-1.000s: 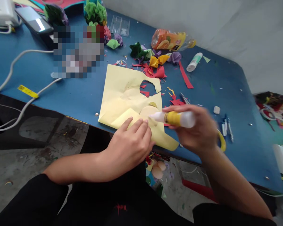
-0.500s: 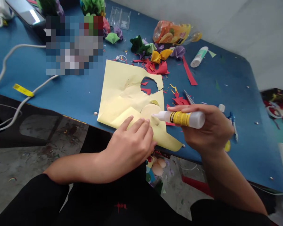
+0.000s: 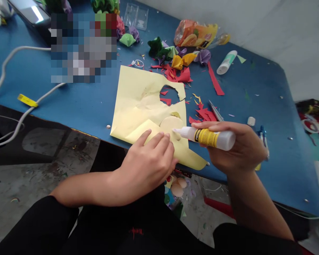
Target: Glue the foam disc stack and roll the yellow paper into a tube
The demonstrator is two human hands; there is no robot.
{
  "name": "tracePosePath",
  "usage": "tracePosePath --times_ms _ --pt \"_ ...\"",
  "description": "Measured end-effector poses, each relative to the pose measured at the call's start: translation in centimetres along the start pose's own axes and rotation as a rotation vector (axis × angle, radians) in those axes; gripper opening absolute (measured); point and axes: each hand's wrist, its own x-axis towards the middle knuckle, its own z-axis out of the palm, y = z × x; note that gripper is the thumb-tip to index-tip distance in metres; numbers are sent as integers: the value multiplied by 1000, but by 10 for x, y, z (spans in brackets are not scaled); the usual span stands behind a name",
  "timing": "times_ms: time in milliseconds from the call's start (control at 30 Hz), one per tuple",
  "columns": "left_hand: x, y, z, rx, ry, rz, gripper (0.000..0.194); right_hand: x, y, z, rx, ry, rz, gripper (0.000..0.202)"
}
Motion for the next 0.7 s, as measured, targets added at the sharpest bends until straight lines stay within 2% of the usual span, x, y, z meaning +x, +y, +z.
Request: tracePosePath --times_ms 200,367,500,700 --pt "0 0 0 -11 2 -15 33 -3 5 -1 11 21 -15 54" --pt "1 0 -1 -31 -1 -17 32 -5 10 -8 111 -97 -31 50" --pt "1 0 -1 -36 2 -23 31 -5 13 -9 61 -68 -34 50" --pt "1 0 -2 -37 -2 -23 31 -2 9 -7 93 -105 -72 48"
